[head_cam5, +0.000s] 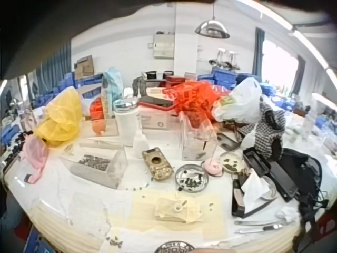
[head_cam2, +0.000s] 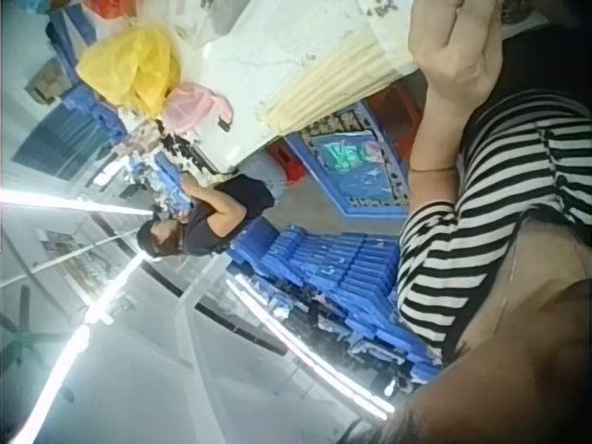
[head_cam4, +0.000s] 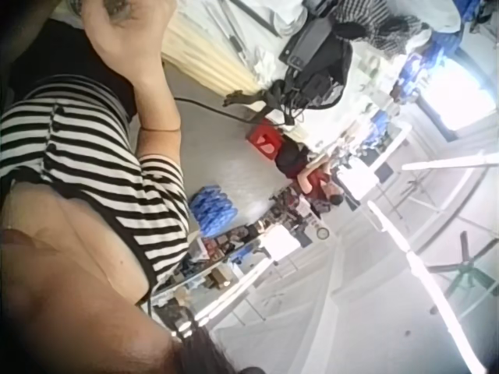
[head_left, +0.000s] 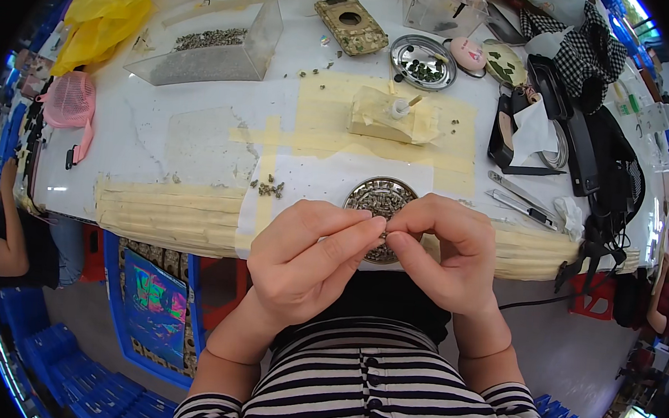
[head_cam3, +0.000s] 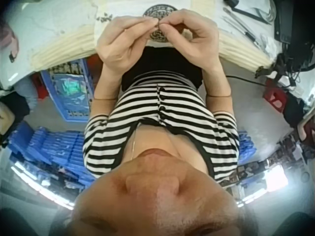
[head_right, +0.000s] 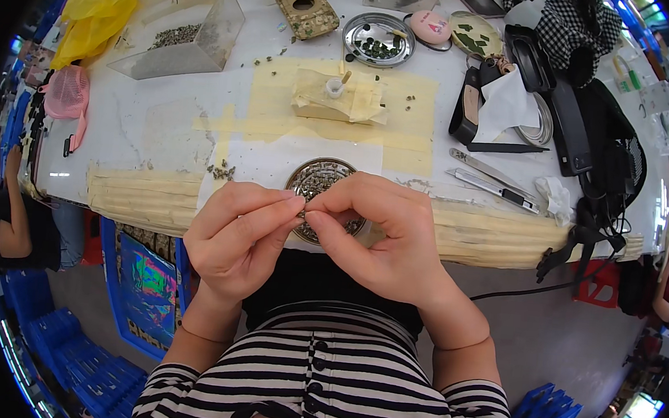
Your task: Assembling small decorative components onto a circular base at a factory workbench.
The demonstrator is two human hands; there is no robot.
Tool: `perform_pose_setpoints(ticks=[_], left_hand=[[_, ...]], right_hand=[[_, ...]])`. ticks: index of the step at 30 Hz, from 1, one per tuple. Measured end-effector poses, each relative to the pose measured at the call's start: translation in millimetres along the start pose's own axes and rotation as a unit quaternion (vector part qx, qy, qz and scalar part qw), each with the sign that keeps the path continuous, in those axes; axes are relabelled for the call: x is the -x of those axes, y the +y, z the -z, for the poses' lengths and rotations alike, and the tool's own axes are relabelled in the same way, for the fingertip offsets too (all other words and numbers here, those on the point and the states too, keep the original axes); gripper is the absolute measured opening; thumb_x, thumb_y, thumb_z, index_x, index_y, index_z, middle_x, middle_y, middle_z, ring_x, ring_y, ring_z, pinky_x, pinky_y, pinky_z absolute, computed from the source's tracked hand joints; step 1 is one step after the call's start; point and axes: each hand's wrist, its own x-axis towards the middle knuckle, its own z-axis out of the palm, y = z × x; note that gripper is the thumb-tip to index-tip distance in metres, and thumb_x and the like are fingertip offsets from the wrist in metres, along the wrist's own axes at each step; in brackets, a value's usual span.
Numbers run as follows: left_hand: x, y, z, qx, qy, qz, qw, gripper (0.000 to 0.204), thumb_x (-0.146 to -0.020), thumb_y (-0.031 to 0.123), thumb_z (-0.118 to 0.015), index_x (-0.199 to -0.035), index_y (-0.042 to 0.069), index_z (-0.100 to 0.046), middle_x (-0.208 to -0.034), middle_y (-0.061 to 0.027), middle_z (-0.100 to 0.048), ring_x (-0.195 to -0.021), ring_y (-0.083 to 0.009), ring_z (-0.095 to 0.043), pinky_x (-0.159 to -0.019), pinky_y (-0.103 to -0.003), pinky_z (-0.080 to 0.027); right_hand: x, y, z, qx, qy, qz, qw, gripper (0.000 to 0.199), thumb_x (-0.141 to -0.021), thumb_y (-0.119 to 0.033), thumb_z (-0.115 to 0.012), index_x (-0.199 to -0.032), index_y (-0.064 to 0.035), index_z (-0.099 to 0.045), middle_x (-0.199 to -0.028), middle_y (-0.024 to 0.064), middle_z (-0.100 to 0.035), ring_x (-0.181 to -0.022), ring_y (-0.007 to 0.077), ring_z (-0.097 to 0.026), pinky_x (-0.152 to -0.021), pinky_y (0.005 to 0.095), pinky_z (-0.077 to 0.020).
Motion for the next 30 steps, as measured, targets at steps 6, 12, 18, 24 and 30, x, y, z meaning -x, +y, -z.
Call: perform_pose_setpoints(ticks=[6, 12, 18, 24, 30], left_hand=[[1.8, -0.6, -0.5, 0.014, 0.005, 0.008, 1.000, 0.025, -0.072, -0.004, -0.077, -0.097, -0.002, -0.074, -0.089, -0.0116, -0.069, -0.071, -0.0222, -0.065, -0.059, -0.029, -0.051], [1.5, 1.6, 1.3, 0.023, -0.006, 0.027, 0.999, 0.024, -0.073, -0.003, -0.078, -0.097, -0.002, -0.073, -0.089, -0.0112, -0.070, -0.072, -0.0223, -0.065, -0.060, -0.029, -0.051], [2.9, 2.4, 0.6, 0.025, -0.002, 0.038, 0.999, 0.026, -0.072, -0.004, -0.079, -0.097, -0.002, -0.072, -0.088, -0.0112, -0.069, -0.073, -0.0228, -0.066, -0.060, -0.029, -0.052], [1.0, 2.3, 0.3, -0.051, -0.002, -0.004, 0.999, 0.027, -0.071, -0.005, -0.079, -0.096, -0.003, -0.071, -0.086, -0.0109, -0.068, -0.073, -0.0238, -0.066, -0.059, -0.030, -0.053], [4.0, 2.7, 1.0, -0.097, -0.013, -0.024, 0.995, 0.030, -0.070, -0.006, -0.078, -0.099, -0.004, -0.070, -0.088, -0.0111, -0.067, -0.073, -0.0248, -0.066, -0.059, -0.031, -0.054]], right_hand=[[2.8, -4.1, -4.4, -0.053, 0.009, -0.060, 0.997, 0.004, -0.080, 0.006, -0.066, -0.083, 0.0031, -0.066, -0.081, 0.0086, -0.067, -0.073, 0.0150, -0.062, -0.066, 0.0259, -0.0474], [1.9, -3.6, -3.7, -0.022, 0.006, -0.027, 0.999, 0.005, -0.079, 0.006, -0.066, -0.083, 0.0026, -0.066, -0.081, 0.0088, -0.067, -0.073, 0.0156, -0.062, -0.067, 0.0268, -0.0477], [0.1, 0.9, -3.8, 0.018, 0.010, 0.023, 1.000, 0.005, -0.082, 0.002, -0.071, -0.086, 0.0018, -0.068, -0.078, 0.0078, -0.067, -0.068, 0.0132, -0.065, -0.063, 0.0240, -0.0524], [2.2, -4.3, -7.7, 0.013, 0.027, -0.006, 1.000, 0.010, -0.076, 0.006, -0.071, -0.085, 0.0022, -0.068, -0.080, 0.0094, -0.068, -0.072, 0.0163, -0.063, -0.066, 0.0259, -0.0479], [2.3, 1.5, -11.3, 0.167, 0.063, 0.126, 0.976, 0.017, -0.073, 0.003, -0.078, -0.088, -0.0006, -0.070, -0.081, 0.0093, -0.067, -0.067, 0.0202, -0.065, -0.059, 0.0286, -0.0520]])
